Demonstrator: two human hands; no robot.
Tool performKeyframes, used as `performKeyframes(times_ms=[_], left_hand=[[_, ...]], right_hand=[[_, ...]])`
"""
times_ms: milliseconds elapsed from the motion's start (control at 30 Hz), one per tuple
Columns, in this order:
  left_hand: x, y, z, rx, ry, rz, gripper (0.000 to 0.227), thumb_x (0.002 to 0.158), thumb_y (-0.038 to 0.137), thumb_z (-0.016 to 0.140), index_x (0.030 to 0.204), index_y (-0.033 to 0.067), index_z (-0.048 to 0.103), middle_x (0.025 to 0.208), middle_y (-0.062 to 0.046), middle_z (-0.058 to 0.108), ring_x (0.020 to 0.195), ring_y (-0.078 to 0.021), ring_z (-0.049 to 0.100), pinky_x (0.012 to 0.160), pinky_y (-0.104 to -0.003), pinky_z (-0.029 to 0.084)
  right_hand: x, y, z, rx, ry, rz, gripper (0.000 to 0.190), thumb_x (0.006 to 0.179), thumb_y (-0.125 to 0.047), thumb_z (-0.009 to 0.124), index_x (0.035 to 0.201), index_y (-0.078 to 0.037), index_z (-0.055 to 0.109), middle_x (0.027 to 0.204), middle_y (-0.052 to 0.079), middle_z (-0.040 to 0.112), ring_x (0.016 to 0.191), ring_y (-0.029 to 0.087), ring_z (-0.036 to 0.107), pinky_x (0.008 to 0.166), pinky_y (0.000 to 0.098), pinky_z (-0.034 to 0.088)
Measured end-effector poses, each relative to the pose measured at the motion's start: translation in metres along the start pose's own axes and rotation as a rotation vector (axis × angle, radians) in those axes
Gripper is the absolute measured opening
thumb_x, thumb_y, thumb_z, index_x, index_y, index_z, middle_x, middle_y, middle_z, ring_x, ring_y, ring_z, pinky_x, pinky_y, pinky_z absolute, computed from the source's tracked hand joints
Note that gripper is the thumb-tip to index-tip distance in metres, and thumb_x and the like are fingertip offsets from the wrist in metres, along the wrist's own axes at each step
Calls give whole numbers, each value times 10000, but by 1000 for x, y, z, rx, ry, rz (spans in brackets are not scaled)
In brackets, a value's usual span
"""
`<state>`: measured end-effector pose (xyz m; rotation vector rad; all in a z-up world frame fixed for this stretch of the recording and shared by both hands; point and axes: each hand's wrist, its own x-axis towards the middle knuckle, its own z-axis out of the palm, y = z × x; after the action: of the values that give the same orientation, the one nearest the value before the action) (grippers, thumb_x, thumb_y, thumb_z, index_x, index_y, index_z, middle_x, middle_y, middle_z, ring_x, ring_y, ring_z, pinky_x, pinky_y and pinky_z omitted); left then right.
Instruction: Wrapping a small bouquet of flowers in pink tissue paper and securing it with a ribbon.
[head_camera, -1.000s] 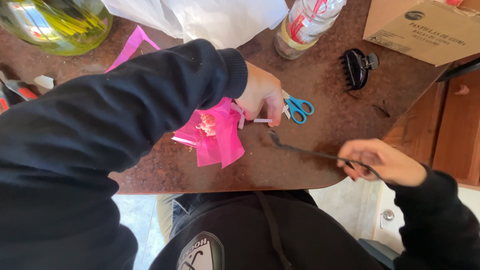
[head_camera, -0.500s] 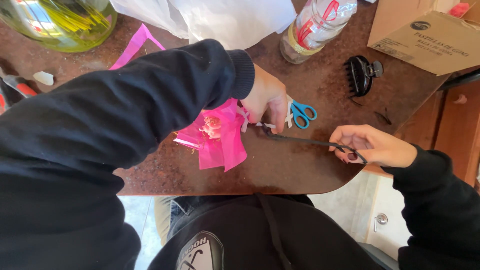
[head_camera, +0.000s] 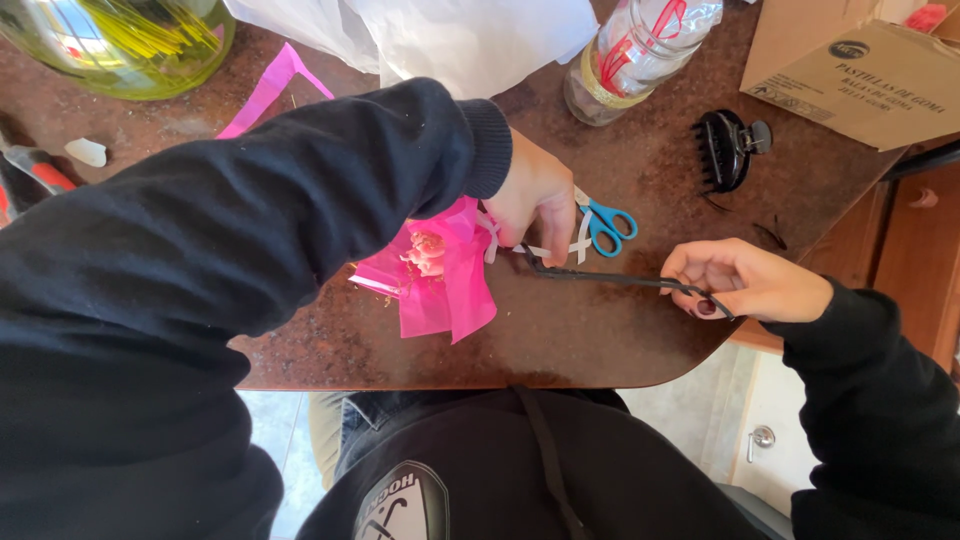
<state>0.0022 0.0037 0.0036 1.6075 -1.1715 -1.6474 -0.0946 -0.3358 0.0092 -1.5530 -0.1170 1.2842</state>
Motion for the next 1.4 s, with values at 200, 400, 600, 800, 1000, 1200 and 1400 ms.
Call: performKeyframes(times_ms=[200, 400, 600, 800, 1000, 1200, 1400], left_hand=[[0, 0, -1, 14, 2, 14, 603, 745, -139, 606, 1300, 86, 673, 1234, -25, 762, 789, -185, 784, 641, -323, 617], [0, 2, -1, -18, -10, -1, 621, 738, -144, 610, 1319, 69, 655, 1283, -17, 742, 801, -198, 791, 664, -330, 636], [2, 1, 0, -19, -6, -7, 629, 739, -147, 620, 1327, 75, 643, 1290, -21, 733, 803, -204, 789, 663, -332, 635], [2, 0, -1, 14, -16, 17, 607, 741, -135, 627, 1309, 72, 679, 1265, -32, 758, 800, -193, 788, 646, -326, 620], [0, 3, 1, -12, -15, -7, 596, 741, -139, 607, 1296, 69, 669, 1268, -27, 744, 783, -207, 791, 633, -339, 631], [2, 2, 0, -30, -31, -15, 583, 749, -133, 608, 1293, 66, 675, 1288, -26, 734, 773, -213, 785, 622, -343, 629], [4, -1, 1, -51, -18, -9, 609, 735, -144, 615, 1303, 69, 661, 1288, -27, 735, 767, -211, 789, 627, -349, 634]], right_hand=[[2, 6, -6, 17, -26, -12, 448, 783, -187, 797, 1129, 45, 631, 958, 58, 668, 823, 103, 592, 721, 251, 503], [4, 6, -6, 23, -22, 6, 479, 786, -245, 824, 1110, 60, 646, 938, 61, 660, 811, 104, 579, 726, 252, 498], [4, 5, -5, 19, -44, -25, 570, 774, -346, 832, 1120, 68, 651, 892, 65, 658, 801, 110, 581, 746, 256, 498], [4, 9, -7, 12, -39, -1, 519, 781, -288, 821, 1118, 69, 652, 889, 72, 665, 793, 112, 582, 737, 260, 497], [3, 4, -3, 27, -38, 3, 373, 786, -130, 709, 1101, 61, 654, 904, 66, 679, 821, 121, 613, 754, 269, 509], [4, 6, -3, -22, -12, 35, 283, 788, -6, 654, 1064, 53, 665, 885, 65, 689, 806, 115, 627, 736, 274, 512], [4, 20, -9, 2, 26, 79, 250, 800, 44, 648, 1048, 61, 670, 850, 68, 700, 750, 112, 627, 699, 265, 520]])
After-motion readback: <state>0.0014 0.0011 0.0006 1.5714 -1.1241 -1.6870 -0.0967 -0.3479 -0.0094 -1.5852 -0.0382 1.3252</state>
